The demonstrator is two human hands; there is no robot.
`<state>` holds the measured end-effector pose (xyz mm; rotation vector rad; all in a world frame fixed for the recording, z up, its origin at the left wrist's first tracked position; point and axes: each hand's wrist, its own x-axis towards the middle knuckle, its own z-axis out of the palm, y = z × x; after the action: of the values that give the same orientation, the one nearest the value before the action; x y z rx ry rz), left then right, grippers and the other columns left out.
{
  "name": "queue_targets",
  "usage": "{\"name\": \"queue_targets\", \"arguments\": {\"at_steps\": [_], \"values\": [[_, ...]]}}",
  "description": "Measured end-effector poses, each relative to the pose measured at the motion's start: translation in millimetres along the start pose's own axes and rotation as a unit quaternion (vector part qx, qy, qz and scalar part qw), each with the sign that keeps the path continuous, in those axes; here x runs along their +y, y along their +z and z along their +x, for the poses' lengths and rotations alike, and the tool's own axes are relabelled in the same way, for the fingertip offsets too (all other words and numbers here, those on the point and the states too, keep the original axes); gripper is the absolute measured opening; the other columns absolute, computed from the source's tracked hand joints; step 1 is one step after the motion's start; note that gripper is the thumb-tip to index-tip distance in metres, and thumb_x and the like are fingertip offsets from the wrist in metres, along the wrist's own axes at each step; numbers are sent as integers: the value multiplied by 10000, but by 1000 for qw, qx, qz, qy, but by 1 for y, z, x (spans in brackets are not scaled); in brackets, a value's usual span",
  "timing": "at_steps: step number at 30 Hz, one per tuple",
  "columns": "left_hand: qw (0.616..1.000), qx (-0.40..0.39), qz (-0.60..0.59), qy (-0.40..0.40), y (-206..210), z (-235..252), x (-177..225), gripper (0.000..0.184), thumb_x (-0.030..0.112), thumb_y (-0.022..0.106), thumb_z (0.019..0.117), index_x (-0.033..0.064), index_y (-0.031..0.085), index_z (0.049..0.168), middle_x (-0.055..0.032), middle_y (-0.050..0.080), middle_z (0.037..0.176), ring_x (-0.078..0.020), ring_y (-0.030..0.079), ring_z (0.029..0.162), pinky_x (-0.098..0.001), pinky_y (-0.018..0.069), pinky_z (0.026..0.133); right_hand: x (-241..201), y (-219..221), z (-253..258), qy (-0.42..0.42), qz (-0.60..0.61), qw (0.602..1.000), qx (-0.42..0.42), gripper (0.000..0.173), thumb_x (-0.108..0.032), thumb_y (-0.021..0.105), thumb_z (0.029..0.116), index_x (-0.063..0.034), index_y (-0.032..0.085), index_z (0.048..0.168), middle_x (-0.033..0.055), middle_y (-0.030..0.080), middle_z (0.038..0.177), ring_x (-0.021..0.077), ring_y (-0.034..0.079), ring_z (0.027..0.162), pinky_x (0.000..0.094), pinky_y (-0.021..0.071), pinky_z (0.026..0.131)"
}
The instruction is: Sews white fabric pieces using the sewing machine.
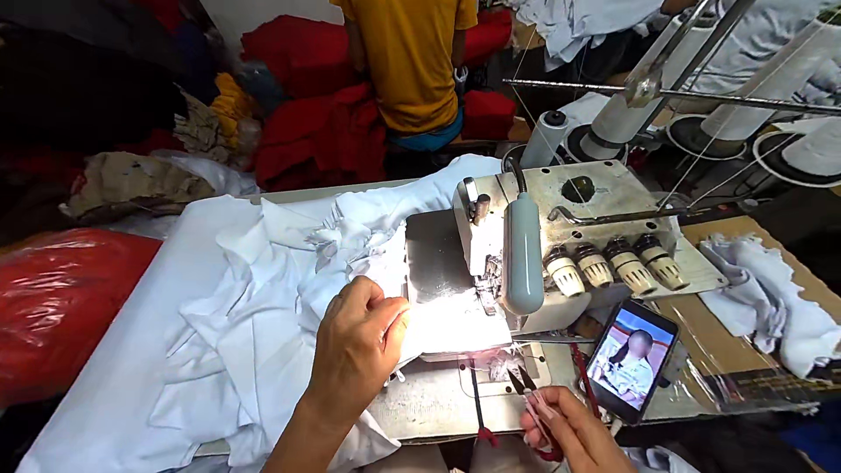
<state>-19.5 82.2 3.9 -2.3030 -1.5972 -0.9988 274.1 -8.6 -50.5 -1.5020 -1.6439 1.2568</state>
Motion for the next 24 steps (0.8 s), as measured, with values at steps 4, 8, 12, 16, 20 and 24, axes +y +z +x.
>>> {"name": "queue_targets", "arguments": {"at_steps": [4,8,12,16,20,24], "values": [[994,-11,-78,81,7,0,2,197,188,573,931,75,712,848,-113,693,1085,-259,636,1135,-463,470,1046,-24,5,21,-141,-93,983,68,398,-287,520,1061,9,566,1324,76,680,882,126,636,682,309,559,620],[990,-7,-108,88,7,-3,2,202,206,534,968,109,673,860,9,683,775,-98,657,803,-364,449,1027,-46,12,50,-284,-306,874,249,343,-332,546,1032,-68,727,1154,84,660,831,186,640,620,309,511,487],[993,-3,-87,75,2,-8,8,239,252,551,992,133,692,840,28,684,770,-103,642,800,-355,447,971,-70,14,66,-309,-387,831,253,237,-211,569,973,-99,777,990,61,661,819,207,646,618,310,477,443],[993,-3,-89,78,3,-10,11,250,271,563,995,128,694,838,27,682,761,-99,640,780,-353,452,958,-78,22,76,-320,-431,810,237,238,-184,570,959,-94,785,1009,84,709,870,215,660,626,318,500,474],[993,-5,-89,83,1,-12,14,257,298,596,994,138,711,828,7,659,808,-127,625,833,-367,451,929,-73,24,86,-342,-385,820,250,229,-143,571,925,-68,785,951,67,665,766,200,633,588,320,470,451],[994,-3,-105,15,-15,-37,8,254,399,613,1010,204,724,890,35,597,794,-98,582,814,-329,460,839,-56,3,60,-303,-185,908,223,233,-231,560,1014,-73,725,1059,8,655,831,59,602,671,221,515,575]]}}
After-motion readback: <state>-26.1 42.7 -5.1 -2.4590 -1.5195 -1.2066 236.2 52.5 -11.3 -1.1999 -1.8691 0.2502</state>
